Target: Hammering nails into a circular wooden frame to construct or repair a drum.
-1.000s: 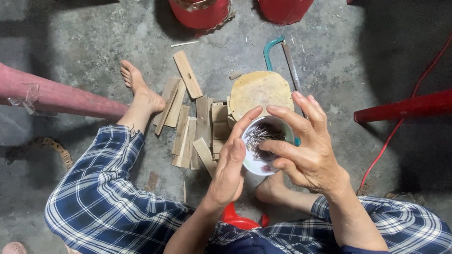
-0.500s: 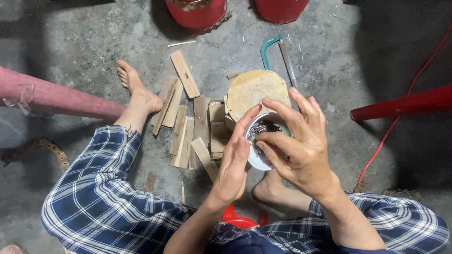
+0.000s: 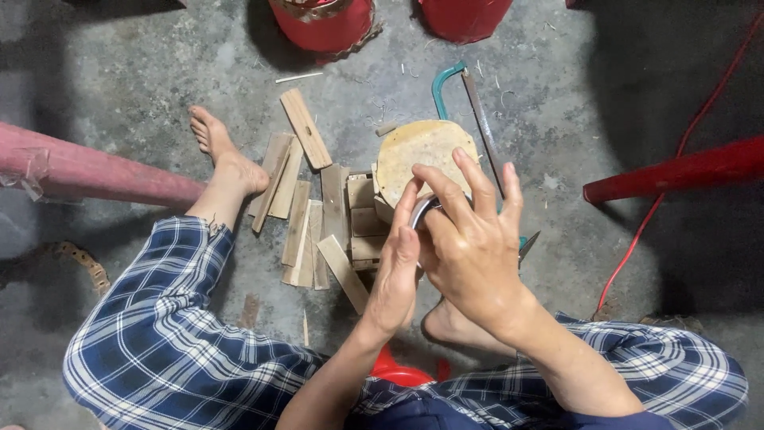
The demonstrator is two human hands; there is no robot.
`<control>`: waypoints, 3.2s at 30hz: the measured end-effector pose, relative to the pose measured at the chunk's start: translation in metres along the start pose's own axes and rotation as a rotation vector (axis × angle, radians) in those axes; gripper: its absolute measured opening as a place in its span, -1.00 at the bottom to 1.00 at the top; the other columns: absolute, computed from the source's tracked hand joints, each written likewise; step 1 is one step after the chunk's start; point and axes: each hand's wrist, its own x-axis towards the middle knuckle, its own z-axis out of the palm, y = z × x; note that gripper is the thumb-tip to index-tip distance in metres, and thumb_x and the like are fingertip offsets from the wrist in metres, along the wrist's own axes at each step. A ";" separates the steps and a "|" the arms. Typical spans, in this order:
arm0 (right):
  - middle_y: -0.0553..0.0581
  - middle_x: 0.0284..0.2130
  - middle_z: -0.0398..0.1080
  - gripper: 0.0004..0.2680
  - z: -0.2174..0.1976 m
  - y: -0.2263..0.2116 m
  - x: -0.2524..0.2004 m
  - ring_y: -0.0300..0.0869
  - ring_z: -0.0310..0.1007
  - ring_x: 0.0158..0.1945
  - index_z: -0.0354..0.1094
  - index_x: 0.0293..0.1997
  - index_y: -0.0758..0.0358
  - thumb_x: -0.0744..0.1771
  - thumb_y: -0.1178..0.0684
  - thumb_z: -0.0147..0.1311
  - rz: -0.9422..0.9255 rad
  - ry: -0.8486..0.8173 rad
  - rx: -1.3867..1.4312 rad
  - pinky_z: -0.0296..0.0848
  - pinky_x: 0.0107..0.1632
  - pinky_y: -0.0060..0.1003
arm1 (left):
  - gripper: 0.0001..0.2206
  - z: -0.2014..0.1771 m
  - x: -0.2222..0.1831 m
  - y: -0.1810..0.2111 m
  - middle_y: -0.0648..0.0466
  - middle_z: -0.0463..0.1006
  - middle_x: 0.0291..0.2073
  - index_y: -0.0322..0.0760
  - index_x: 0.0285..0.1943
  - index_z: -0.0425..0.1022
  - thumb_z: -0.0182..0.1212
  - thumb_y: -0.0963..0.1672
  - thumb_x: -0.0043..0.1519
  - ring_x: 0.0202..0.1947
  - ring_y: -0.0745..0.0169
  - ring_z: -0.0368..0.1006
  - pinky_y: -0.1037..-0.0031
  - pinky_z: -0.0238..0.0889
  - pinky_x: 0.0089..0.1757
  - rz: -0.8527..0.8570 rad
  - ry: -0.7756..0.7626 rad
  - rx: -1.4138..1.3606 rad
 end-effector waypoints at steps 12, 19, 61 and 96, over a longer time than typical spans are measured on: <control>0.06 0.22 0.36 -0.96 0.004 0.022 -0.010 0.19 0.06 0.45 0.51 -0.46 0.14 0.17 0.15 0.27 0.085 -0.127 0.204 -0.18 0.41 0.48 | -0.30 0.002 0.009 0.000 -0.22 -0.30 0.56 -0.29 0.56 -0.26 -0.30 0.16 0.37 0.54 -0.23 -0.34 -0.09 -0.29 0.36 -0.032 0.018 -0.237; 0.07 0.25 0.33 -0.92 0.002 0.016 -0.007 0.18 0.02 0.47 0.46 -0.54 0.15 0.16 0.11 0.31 0.103 -0.131 0.300 -0.24 0.42 0.46 | -0.36 0.002 0.007 -0.007 -0.11 -0.27 0.57 -0.26 0.57 -0.27 -0.32 0.12 0.41 0.56 -0.10 -0.32 0.03 -0.32 0.40 0.019 0.037 -0.265; 0.31 0.13 0.41 -0.87 0.020 0.067 -0.039 -0.10 0.45 0.08 0.46 -0.42 0.33 0.26 0.08 0.25 0.880 -0.119 1.577 0.38 0.10 -0.23 | -0.38 0.000 0.011 -0.010 -0.29 0.06 0.42 -0.20 0.61 -0.28 -0.25 0.04 0.40 0.37 -0.21 0.10 0.00 0.11 0.25 -0.079 0.054 -0.508; 0.26 -0.40 0.56 -0.82 0.317 0.414 -0.319 0.14 0.60 -0.27 0.58 -0.28 0.18 0.26 -0.06 0.14 1.791 0.343 -0.226 0.58 -0.26 0.05 | -0.55 -0.083 0.104 -0.119 -0.22 0.45 0.18 -0.25 0.36 0.38 0.23 -0.14 0.25 0.31 -0.22 0.29 0.01 0.06 0.27 -0.021 0.430 0.558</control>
